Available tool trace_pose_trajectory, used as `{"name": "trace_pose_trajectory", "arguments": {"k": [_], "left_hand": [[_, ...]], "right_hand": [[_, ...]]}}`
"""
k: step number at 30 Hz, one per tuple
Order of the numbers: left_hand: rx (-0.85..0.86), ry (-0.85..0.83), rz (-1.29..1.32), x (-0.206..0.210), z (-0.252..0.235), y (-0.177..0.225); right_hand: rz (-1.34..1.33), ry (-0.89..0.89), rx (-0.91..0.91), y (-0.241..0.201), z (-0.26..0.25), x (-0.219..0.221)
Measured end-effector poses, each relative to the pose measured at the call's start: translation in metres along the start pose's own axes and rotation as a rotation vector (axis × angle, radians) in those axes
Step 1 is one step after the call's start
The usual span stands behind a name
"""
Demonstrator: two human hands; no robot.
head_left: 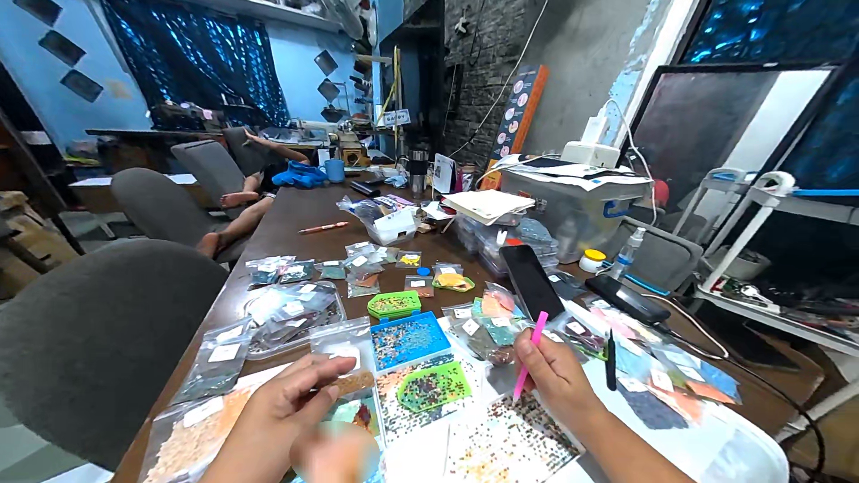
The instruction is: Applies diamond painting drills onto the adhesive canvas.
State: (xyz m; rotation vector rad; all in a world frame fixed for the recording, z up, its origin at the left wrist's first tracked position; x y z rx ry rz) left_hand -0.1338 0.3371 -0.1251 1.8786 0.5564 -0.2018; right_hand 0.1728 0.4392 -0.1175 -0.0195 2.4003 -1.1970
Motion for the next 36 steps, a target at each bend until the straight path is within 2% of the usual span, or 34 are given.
{"name": "trace_pose_trajectory", "arguments": {"k": [8,21,36], "left_hand": [[-0.002,-0.025,-0.005,-0.003,0.000,0.003],[0.002,-0.029,-0.005,-0.003,0.001,0.002],[0.014,-0.040,-0.008,-0.005,0.001,0.004]], "right_hand": [[-0.034,-0.034,0.045,0.003,-0.002,0.001],[0.016,0.066,0.173,0.012,-0.007,-0.011],[0.059,0.118,0.123,0.013,-0.009,-0.023]]}}
Point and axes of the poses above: each hand's wrist, its own z-axis away from the middle knuckle, its own x-axis out of the palm, y = z × x, the point moved 7 cm from there along -z, towards the middle knuckle, and after that the axes turned 4 degrees about x, right-handed, at the moved point
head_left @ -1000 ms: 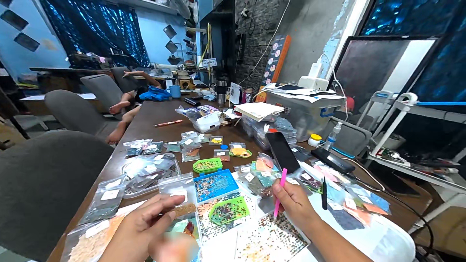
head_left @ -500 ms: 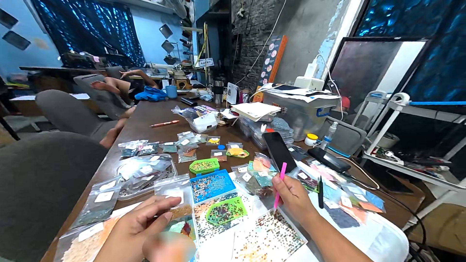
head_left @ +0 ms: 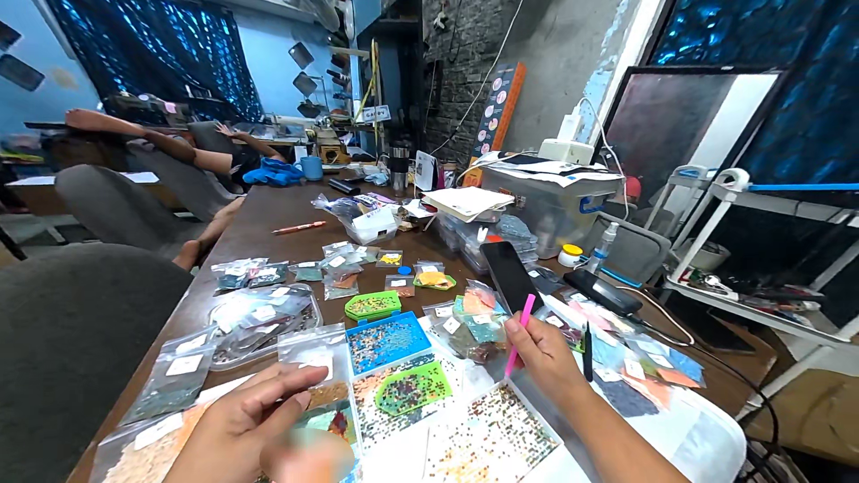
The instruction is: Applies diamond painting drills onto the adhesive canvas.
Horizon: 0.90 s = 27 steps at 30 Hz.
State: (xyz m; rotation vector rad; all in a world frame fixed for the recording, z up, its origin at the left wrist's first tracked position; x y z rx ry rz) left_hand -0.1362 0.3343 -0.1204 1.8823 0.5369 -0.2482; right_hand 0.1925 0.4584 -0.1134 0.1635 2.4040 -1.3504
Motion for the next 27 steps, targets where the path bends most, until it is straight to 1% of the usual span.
{"name": "trace_pose_trajectory", "arguments": {"k": [4,8,14,18,21,24,27], "left_hand": [[-0.013,0.002,0.004,0.000,0.001,0.000],[0.010,-0.016,-0.007,0.000,0.000,0.000],[0.008,-0.016,-0.008,-0.001,0.000,-0.001],[0.008,-0.019,-0.004,-0.001,0.000,-0.002],[0.003,-0.020,-0.003,-0.001,0.000,-0.001],[-0.002,-0.018,0.010,-0.001,0.000,-0.001],[0.000,-0.020,0.015,-0.001,0.000,-0.002]], "right_hand": [[0.044,0.006,0.033,0.002,-0.001,-0.005],[0.083,-0.015,0.066,0.005,-0.001,-0.005],[0.031,-0.052,0.037,0.003,-0.001,0.000],[0.042,-0.069,0.072,0.002,0.000,-0.001],[0.032,-0.171,0.121,0.001,0.001,0.002],[0.020,-0.289,0.127,0.002,0.002,0.008],[0.017,-0.304,0.112,0.001,0.002,0.009]]}}
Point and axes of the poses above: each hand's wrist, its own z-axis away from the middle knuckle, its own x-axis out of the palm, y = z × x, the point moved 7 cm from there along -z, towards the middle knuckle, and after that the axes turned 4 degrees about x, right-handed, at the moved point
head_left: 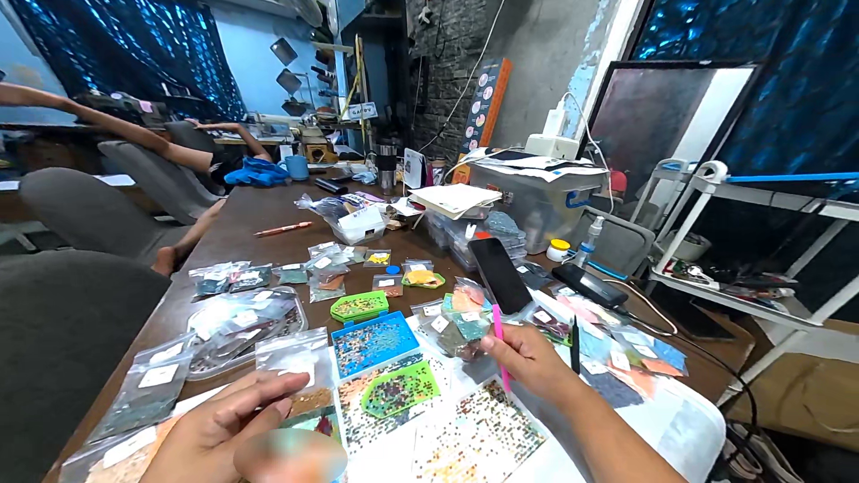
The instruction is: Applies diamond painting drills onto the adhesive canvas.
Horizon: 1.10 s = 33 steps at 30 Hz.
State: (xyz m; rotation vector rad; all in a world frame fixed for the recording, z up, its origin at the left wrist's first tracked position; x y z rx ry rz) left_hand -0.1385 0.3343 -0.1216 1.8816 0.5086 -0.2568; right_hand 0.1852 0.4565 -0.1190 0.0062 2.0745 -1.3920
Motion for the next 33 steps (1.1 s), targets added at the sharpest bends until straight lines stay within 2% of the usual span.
{"name": "trace_pose_trajectory", "arguments": {"k": [33], "left_hand": [[-0.007,-0.009,-0.027,-0.001,0.000,0.000]], "right_hand": [[-0.081,-0.209,0.069,-0.009,0.004,0.018]]}}
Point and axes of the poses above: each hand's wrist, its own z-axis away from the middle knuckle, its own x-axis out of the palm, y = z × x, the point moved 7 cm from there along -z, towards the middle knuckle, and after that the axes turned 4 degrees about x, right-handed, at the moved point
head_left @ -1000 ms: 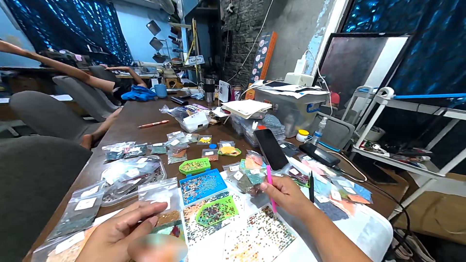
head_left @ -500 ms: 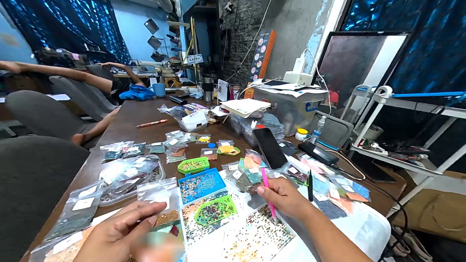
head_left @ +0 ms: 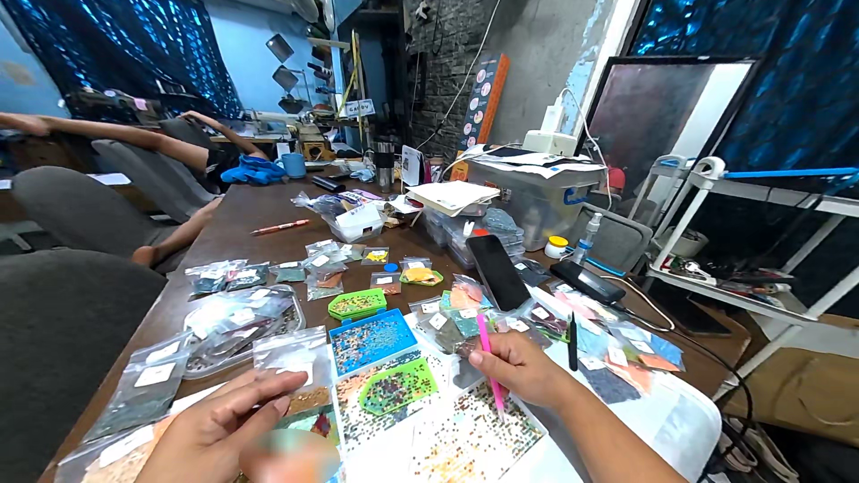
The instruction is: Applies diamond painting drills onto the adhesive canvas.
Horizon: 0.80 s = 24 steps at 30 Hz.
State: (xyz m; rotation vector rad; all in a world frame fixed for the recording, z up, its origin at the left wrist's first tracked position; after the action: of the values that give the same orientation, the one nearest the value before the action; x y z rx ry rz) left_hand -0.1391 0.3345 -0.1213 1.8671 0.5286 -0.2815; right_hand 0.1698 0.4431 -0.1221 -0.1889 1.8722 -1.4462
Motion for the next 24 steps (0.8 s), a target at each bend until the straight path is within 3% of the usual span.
{"name": "trace_pose_trajectory", "arguments": {"k": [24], "left_hand": [[0.008,-0.003,-0.004,-0.0002,-0.0005,0.0005]], "right_hand": [[0.054,-0.135,0.072,-0.0007,0.0026,0.0062]]}}
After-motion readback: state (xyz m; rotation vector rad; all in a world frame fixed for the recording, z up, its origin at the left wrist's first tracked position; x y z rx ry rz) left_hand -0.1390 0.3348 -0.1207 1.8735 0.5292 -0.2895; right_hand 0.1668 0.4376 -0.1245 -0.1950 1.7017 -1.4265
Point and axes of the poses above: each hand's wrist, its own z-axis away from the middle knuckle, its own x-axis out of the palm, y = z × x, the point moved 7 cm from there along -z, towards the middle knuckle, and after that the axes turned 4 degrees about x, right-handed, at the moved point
